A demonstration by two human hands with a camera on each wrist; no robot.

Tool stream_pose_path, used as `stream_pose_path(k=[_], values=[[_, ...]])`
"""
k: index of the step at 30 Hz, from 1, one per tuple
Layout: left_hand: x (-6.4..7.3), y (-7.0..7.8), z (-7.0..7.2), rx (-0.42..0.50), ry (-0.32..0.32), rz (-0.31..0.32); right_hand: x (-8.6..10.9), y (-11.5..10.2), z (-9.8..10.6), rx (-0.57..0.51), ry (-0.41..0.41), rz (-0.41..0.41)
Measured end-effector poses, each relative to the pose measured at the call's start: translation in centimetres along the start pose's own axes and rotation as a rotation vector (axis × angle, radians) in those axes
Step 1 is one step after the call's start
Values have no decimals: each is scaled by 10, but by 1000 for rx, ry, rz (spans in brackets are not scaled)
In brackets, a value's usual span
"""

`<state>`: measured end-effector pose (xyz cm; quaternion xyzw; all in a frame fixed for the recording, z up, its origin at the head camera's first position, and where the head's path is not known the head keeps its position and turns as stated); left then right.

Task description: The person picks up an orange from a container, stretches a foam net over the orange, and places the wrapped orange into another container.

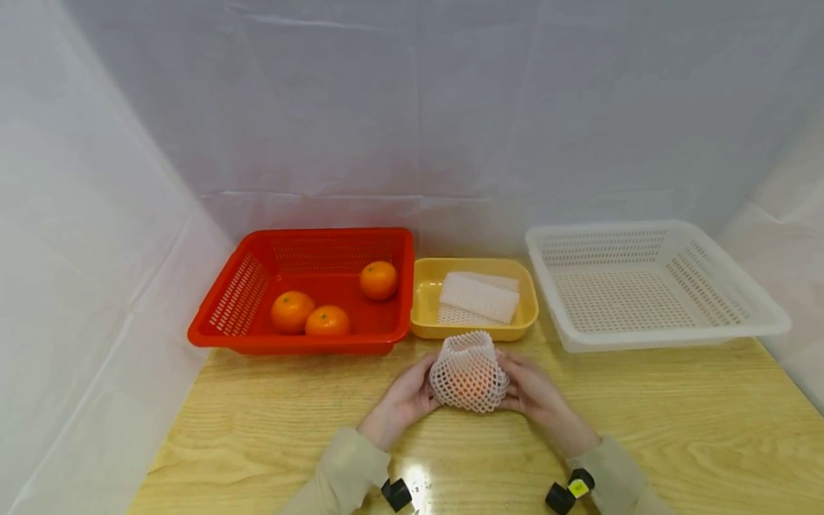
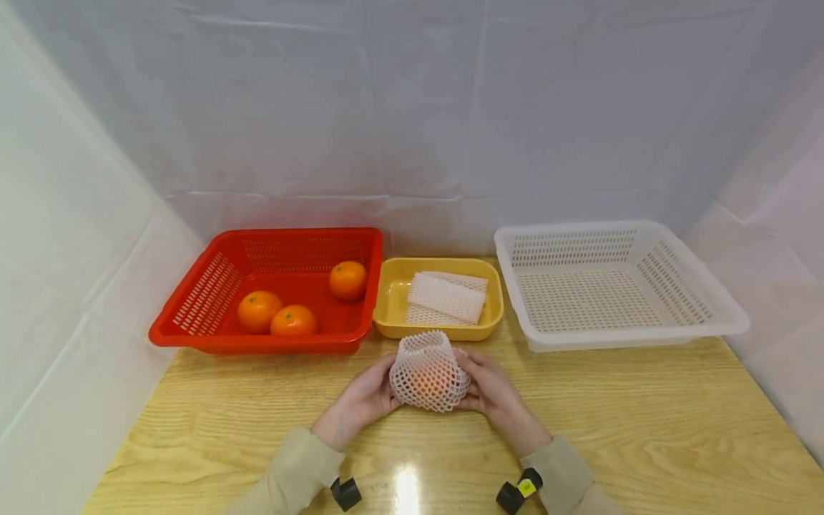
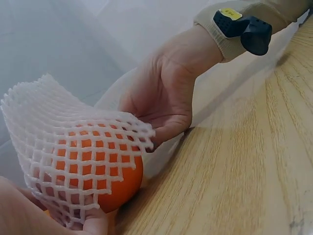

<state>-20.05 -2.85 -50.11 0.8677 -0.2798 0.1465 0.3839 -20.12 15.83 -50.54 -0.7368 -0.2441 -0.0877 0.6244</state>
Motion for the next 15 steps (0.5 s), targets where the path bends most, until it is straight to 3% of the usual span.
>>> stream_pose_path(k=[7, 15], values=[[0, 1, 5, -27, 107, -67, -3, 1, 1, 105, -46, 41], [-3, 2, 6, -86, 131, -98, 1, -5, -3, 205, 15, 102]])
Point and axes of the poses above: each hand's wrist, its own x-axis away from the middle knuckle, its own z-axis out of the back of the hand, y = z × x, the point moved 6 cm from there along -x, towards the middle knuckle, and after that the axes turned 5 degrees about x, right-handed, at the moved point
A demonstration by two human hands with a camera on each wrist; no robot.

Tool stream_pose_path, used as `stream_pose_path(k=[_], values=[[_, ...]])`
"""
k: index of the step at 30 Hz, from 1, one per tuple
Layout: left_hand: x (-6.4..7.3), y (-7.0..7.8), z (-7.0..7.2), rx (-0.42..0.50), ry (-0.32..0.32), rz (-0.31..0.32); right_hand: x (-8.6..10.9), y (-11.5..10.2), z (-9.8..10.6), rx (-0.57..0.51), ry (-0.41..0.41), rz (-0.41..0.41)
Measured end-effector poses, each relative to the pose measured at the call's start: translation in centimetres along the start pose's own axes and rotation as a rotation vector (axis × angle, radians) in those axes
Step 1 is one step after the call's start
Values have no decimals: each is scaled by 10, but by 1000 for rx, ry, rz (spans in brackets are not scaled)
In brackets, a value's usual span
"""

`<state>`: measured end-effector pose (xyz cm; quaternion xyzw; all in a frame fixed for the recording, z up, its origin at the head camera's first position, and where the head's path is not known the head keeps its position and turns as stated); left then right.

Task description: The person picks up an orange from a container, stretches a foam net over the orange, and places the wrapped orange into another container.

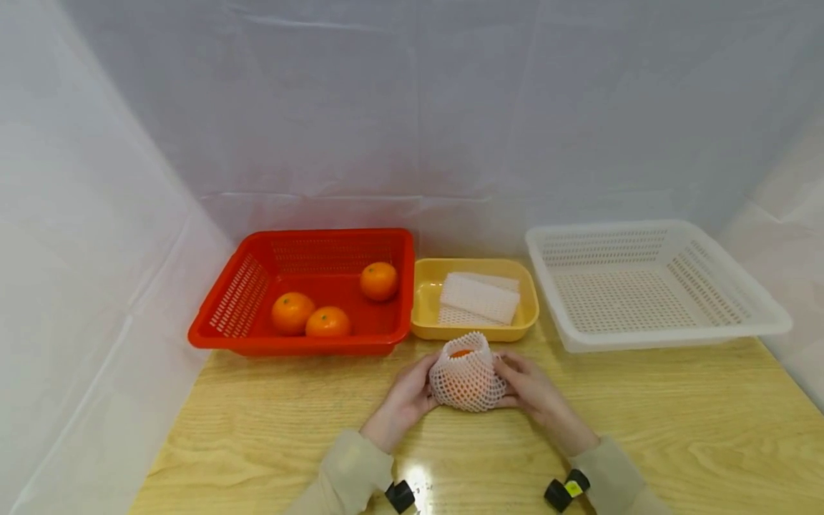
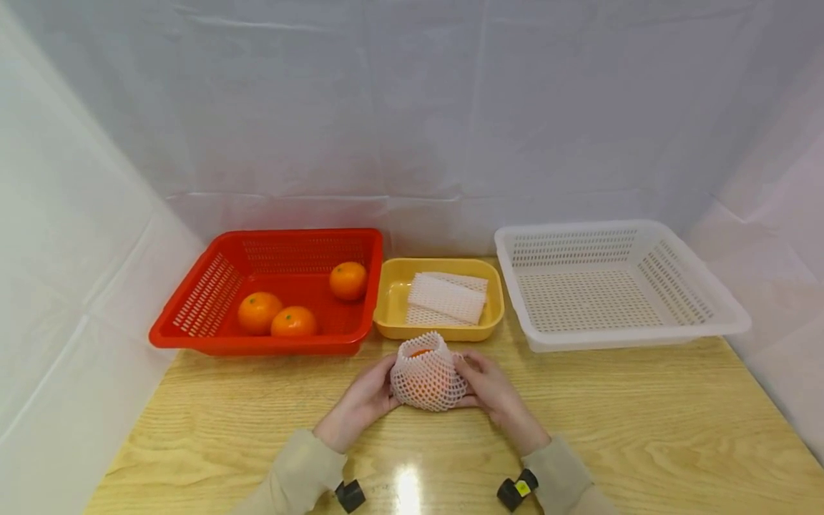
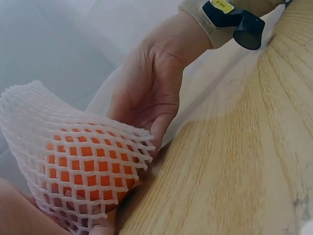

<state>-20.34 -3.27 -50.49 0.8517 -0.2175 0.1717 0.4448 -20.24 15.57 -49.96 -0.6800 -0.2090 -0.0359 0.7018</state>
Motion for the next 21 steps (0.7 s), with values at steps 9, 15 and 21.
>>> stream_pose_path(k=[9, 15, 21], values=[[1, 3, -3, 7, 22, -44, 1, -3, -5, -27, -29, 50], [1, 9, -9, 8, 15, -98, -1, -3, -8, -118, -107, 35], [0, 16, -17, -55, 56, -140, 0, -4, -12, -228, -199, 38]])
Point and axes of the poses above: each hand's wrist, its own x-axis away from the middle knuckle, its own z-axis out of the back of the hand, y = z × x, the point moved 6 cm from there along -x, towards the middle knuckle, and after that the axes turned 5 degrees about x, right-handed, at the moved point
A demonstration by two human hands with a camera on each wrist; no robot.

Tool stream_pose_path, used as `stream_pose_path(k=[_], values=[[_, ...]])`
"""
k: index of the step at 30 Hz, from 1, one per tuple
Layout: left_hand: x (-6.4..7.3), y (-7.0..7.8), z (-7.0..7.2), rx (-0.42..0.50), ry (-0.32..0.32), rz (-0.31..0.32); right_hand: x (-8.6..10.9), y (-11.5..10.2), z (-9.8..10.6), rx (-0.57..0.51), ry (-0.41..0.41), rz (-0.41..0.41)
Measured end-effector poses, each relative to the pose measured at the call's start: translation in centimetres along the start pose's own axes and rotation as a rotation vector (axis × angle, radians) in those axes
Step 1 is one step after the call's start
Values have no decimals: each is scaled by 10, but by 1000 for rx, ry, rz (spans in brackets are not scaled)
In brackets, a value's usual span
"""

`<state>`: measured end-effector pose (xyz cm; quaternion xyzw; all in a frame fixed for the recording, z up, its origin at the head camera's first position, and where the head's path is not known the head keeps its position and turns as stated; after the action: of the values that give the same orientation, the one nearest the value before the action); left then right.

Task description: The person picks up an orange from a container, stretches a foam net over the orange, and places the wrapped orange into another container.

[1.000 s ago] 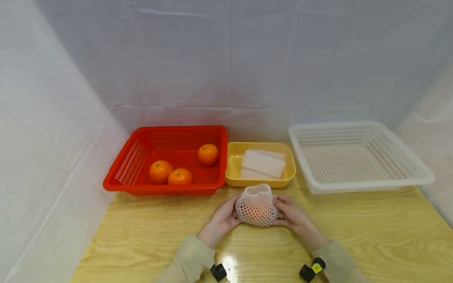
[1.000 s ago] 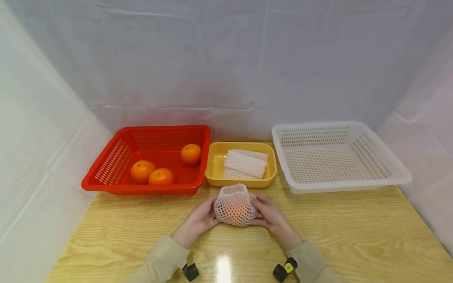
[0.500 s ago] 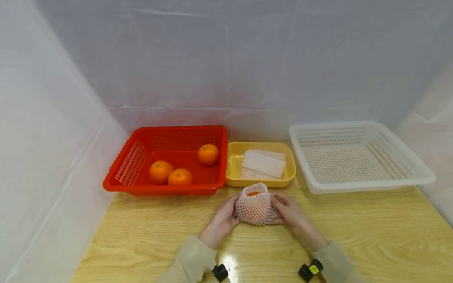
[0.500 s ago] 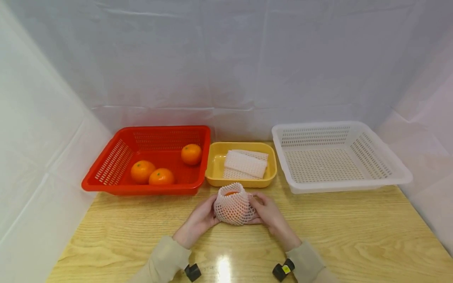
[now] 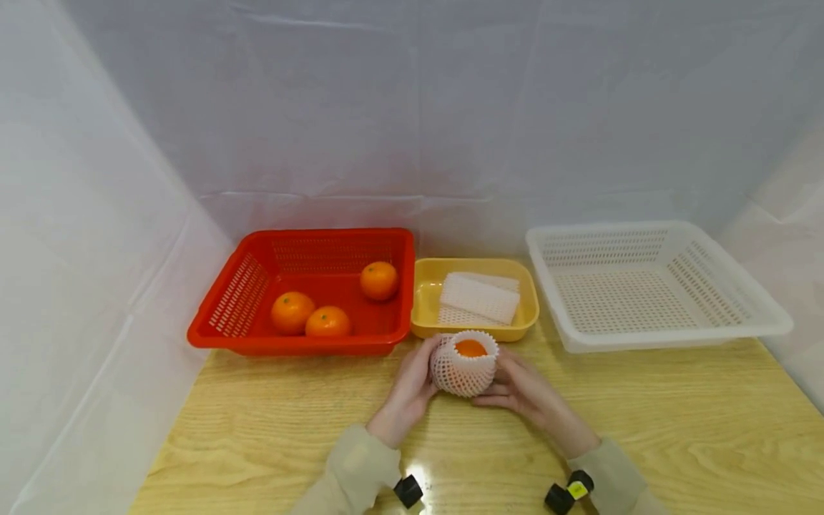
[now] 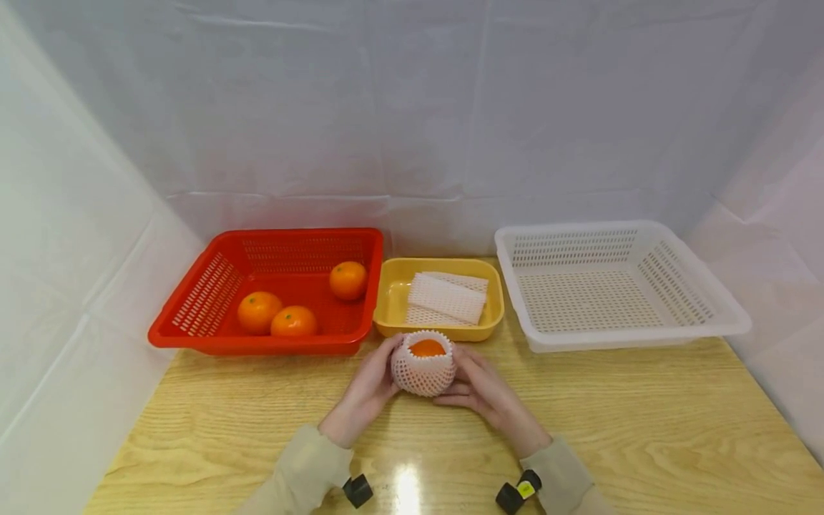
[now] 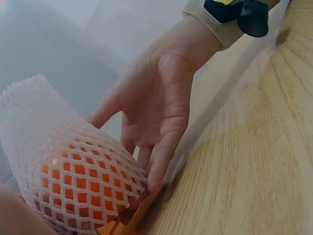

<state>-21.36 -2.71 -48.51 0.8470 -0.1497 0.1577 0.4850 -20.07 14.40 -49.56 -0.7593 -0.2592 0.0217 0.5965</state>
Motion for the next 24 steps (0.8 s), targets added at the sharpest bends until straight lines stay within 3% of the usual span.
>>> stream_pose_path(k=[6, 16, 19, 24], values=[[2, 6, -4, -57, 29, -43, -1, -3, -4, -16, -52, 5], [2, 8, -9, -107, 23, -153, 5, -12, -11, 24, -41, 30], [0, 5, -9, -90, 11, -143, 8, -16, -15, 48, -55, 29], [2, 1, -10, -41, -72, -78, 12, -22, -22, 70, -119, 63]])
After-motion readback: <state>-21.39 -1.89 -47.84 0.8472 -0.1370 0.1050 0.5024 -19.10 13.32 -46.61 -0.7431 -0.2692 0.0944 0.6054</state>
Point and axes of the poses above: each hand's wrist, its own x-axis away from the middle knuckle, its own z-axis out of the back of the hand, y = z × x, the point moved 6 cm from there along -x, towards the middle knuckle, and after that the axes turned 5 degrees about x, right-handed, at the moved point
